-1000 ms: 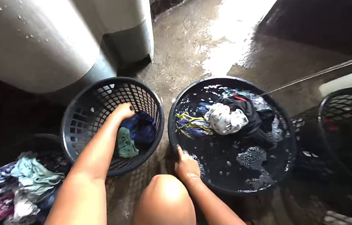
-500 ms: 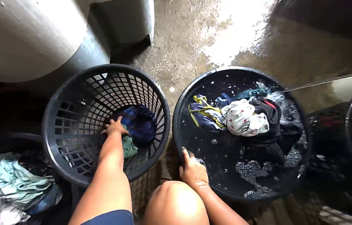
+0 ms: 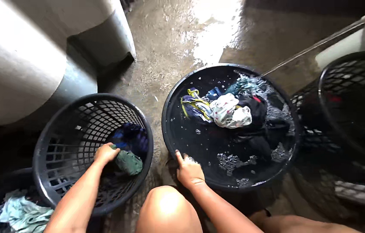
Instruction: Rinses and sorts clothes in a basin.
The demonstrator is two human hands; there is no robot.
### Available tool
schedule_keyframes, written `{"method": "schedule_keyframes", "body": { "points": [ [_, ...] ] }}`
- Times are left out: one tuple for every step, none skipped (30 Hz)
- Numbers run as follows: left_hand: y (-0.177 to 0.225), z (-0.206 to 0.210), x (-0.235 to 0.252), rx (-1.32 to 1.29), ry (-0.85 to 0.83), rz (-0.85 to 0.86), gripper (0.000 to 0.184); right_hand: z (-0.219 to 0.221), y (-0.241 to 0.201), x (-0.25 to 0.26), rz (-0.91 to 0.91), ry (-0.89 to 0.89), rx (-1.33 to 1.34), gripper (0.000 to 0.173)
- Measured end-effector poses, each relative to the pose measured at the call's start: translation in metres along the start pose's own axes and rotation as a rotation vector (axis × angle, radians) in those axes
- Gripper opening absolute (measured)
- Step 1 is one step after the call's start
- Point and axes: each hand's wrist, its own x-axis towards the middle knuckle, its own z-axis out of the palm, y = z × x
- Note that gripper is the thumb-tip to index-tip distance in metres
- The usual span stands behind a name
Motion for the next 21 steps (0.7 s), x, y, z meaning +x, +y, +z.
{"method": "schedule_keyframes", "body": {
  "points": [
    [0.006,-0.017,-0.017,-0.060,0.053,0.051,0.047,0.000,0.000,0.000,-0.008,0.005,0.005,0.078],
    [0.011,-0.034,-0.035,-0.125,0.125,0.114,0.041,0.000,0.000,-0.001,-0.015,0.009,0.013,0.078],
    [0.019,-0.053,-0.057,-0.195,0.200,0.188,0.036,0.001,0.001,-0.001,-0.017,0.014,0.018,0.079],
    [0.026,-0.071,-0.080,-0.263,0.288,0.275,0.031,0.001,0.002,-0.001,-0.019,0.020,0.019,0.079],
    [0.033,-0.089,-0.102,-0.324,0.380,0.368,0.027,0.002,0.002,-0.002,-0.019,0.026,0.021,0.079],
    [0.043,-0.106,-0.125,-0.370,0.479,0.465,0.026,0.001,0.003,-0.002,-0.018,0.031,0.022,0.080],
    [0.059,-0.123,-0.152,-0.396,0.572,0.550,0.030,0.001,0.003,-0.002,-0.019,0.037,0.023,0.080],
    [0.077,-0.138,-0.177,-0.390,0.663,0.620,0.036,0.001,0.003,-0.003,-0.019,0.040,0.028,0.080],
    [0.096,-0.150,-0.198,-0.367,0.746,0.675,0.041,0.001,0.003,-0.003,-0.020,0.041,0.036,0.080],
    [0.113,-0.160,-0.214,-0.345,0.815,0.734,0.044,0.001,0.002,-0.004,-0.021,0.043,0.044,0.080],
    [0.130,-0.169,-0.226,-0.338,0.861,0.799,0.043,0.002,0.003,-0.003,-0.025,0.051,0.047,0.080],
    [0.148,-0.175,-0.233,-0.344,0.898,0.875,0.042,0.002,0.004,-0.003,-0.031,0.058,0.053,0.080],
    [0.166,-0.179,-0.237,-0.366,0.924,0.960,0.042,0.003,0.004,-0.003,-0.038,0.068,0.061,0.079],
    [0.185,-0.181,-0.241,-0.397,0.933,1.045,0.040,0.003,0.005,-0.003,-0.041,0.074,0.064,0.078],
    [0.206,-0.181,-0.242,-0.431,0.929,1.115,0.037,0.005,0.005,-0.003,-0.046,0.093,0.065,0.077],
    [0.228,-0.177,-0.243,-0.466,0.903,1.161,0.036,0.005,0.005,-0.003,-0.044,0.098,0.070,0.077],
    [0.251,-0.170,-0.242,-0.499,0.861,1.170,0.037,0.005,0.005,-0.003,-0.041,0.097,0.077,0.076],
    [0.274,-0.160,-0.240,-0.525,0.803,1.148,0.038,0.006,0.005,-0.002,-0.037,0.096,0.084,0.075],
    [0.296,-0.148,-0.237,-0.542,0.711,1.104,0.039,0.006,0.005,-0.003,-0.034,0.090,0.088,0.075],
    [0.317,-0.134,-0.231,-0.553,0.604,1.062,0.041,0.005,0.005,-0.003,-0.034,0.086,0.089,0.074],
    [0.336,-0.118,-0.222,-0.546,0.511,1.030,0.043,0.004,0.005,-0.003,-0.037,0.085,0.092,0.074]
  ]
}}
